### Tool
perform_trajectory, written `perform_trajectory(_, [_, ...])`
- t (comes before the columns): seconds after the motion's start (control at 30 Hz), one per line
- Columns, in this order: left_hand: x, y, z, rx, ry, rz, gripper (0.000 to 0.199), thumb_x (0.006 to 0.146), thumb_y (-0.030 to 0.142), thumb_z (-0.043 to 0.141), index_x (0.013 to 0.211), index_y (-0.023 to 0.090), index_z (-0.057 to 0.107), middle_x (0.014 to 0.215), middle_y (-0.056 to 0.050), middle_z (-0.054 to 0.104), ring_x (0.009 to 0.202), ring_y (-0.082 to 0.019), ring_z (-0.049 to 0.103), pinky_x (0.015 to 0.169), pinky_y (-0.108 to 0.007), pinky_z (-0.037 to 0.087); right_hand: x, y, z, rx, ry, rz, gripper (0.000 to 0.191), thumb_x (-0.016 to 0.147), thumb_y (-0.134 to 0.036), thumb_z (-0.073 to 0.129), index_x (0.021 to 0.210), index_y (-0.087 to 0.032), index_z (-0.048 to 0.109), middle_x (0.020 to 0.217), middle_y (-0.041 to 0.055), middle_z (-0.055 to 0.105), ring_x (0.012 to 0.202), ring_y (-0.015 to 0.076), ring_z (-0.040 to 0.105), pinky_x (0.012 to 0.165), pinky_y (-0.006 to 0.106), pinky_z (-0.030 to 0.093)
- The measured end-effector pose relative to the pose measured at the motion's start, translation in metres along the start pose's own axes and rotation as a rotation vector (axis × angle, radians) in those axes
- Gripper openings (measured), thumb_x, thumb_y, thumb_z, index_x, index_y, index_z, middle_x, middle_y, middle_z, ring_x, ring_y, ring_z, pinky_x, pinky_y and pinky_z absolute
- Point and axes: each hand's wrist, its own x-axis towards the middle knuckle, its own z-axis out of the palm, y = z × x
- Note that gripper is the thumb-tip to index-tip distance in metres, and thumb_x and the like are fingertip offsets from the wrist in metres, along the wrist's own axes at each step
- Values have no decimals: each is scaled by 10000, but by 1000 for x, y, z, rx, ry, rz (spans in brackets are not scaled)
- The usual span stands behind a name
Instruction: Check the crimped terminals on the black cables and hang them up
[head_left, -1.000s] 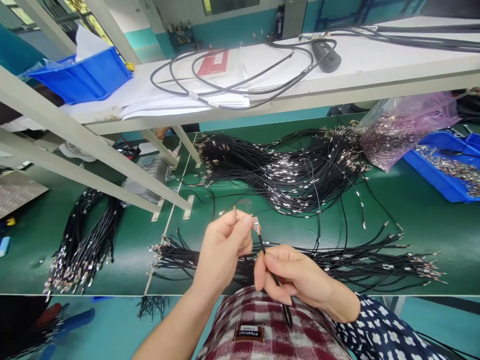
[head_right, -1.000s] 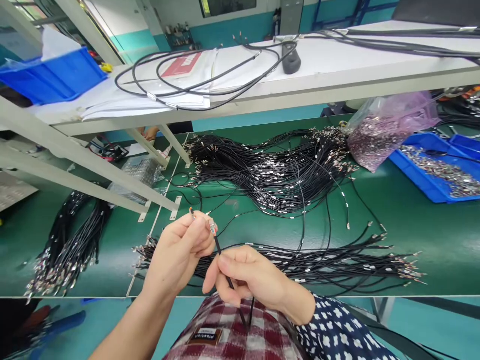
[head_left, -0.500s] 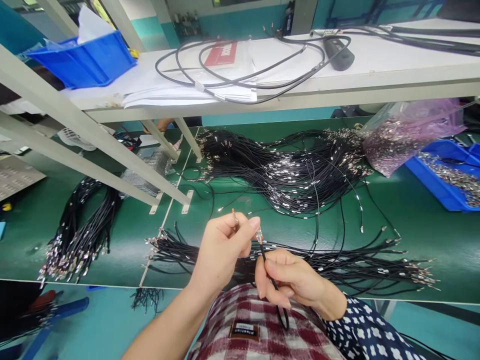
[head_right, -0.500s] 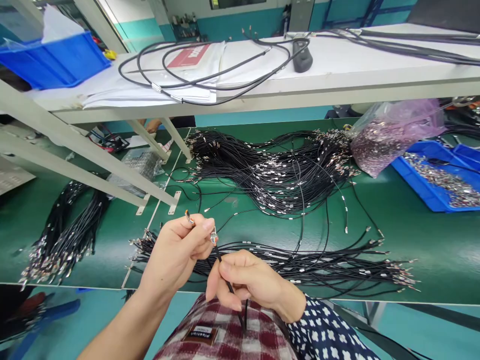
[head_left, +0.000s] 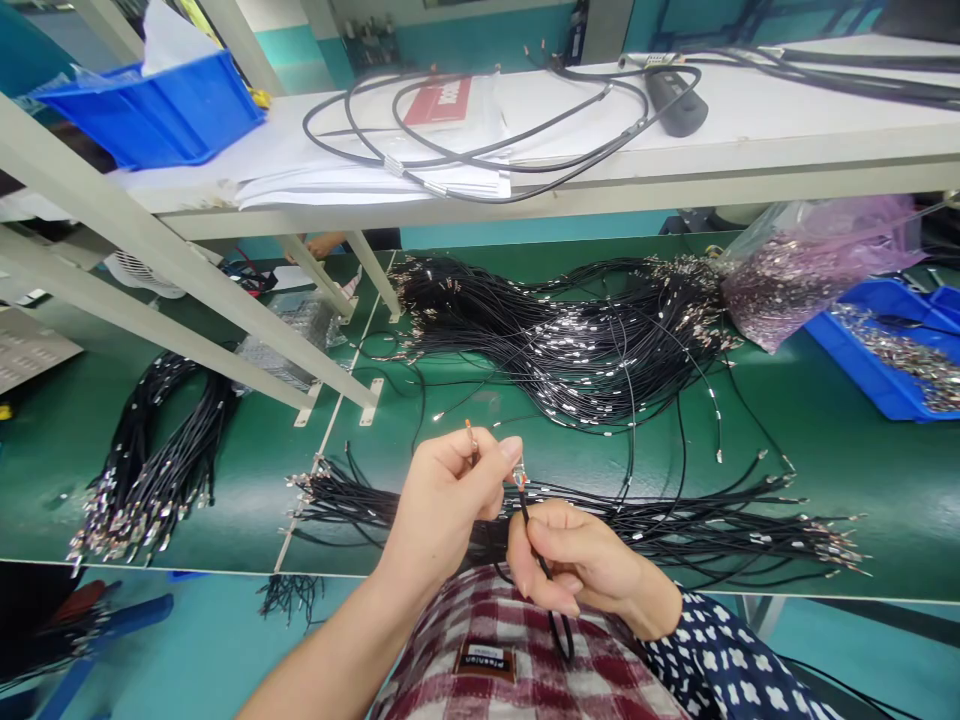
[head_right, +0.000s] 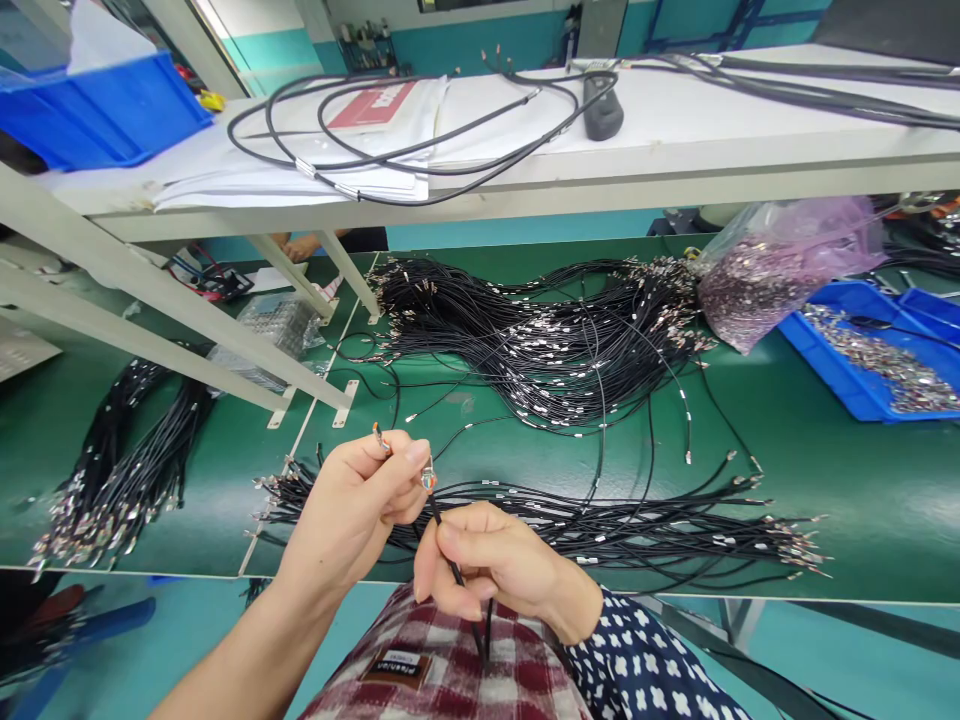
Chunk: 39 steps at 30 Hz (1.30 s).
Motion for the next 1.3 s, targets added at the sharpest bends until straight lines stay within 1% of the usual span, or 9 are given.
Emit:
perform_trajectory(0.17, [-1,0,1,24,4,3,433,820,353,694,568,174,392,444,93,287,432,-42,214,430,-197,180,0,4,0,27,5,18,463,915,-509,533,735,-93,631,439,-26,495,327,45,225,340,193,125])
perform_trajectory(0.33, [-2,-2,-1,73,3,16,417,838,372,678,579,169,421,446,87,313,440,-48,244,444,-197,216,1,9,0,57,-7,-1,454,911,-507,534,707,-108,603,433,-29,483,330,49,220,344,198,116])
perform_trajectory(0.53, [-3,-5,0,40,7,20,395,831,370,685,603,168,433,463,89,302,446,-48,241,445,-196,203,2,13,2,104,-4,-28,445,905,-511,549,700,-117,583,408,-50,437,325,49,213,369,208,148])
perform_trajectory(0.67, [-5,-4,1,-18,-20,7,311,840,338,659,647,164,489,503,87,280,459,-51,215,444,-202,186,2,13,3,142,8,-73,430,917,-498,535,704,-127,577,388,-77,378,315,52,200,390,215,177])
perform_trajectory(0.8, [-6,-3,-2,81,-33,30,171,810,265,664,707,160,577,555,65,358,476,-53,289,459,-203,223,2,12,4,170,23,-108,419,911,-488,555,689,-133,570,390,-86,356,322,54,225,422,221,209])
perform_trajectory(0.9, [-5,-4,-2,143,-8,39,142,791,240,672,711,162,585,566,58,400,481,-54,322,464,-205,237,2,11,5,182,23,-106,421,910,-491,556,687,-134,570,393,-86,354,324,56,220,419,221,200])
perform_trajectory(1.0, [-5,-4,0,149,5,34,143,784,233,675,708,164,576,546,68,386,483,-56,323,473,-209,244,2,12,4,183,21,-95,419,911,-493,552,699,-133,577,397,-81,365,326,57,207,411,221,189])
perform_trajectory(1.1, [-5,-4,2,160,28,34,135,783,219,671,708,164,573,539,74,377,489,-57,320,483,-211,250,1,13,3,181,24,-90,413,913,-486,552,706,-130,583,405,-70,384,331,61,229,410,222,178])
perform_trajectory(1.3, [-3,-6,0,161,6,53,144,793,208,666,701,165,563,547,76,363,485,-52,306,476,-201,248,0,14,3,160,25,-86,404,933,-464,519,734,-122,604,412,-59,404,338,61,215,402,219,165])
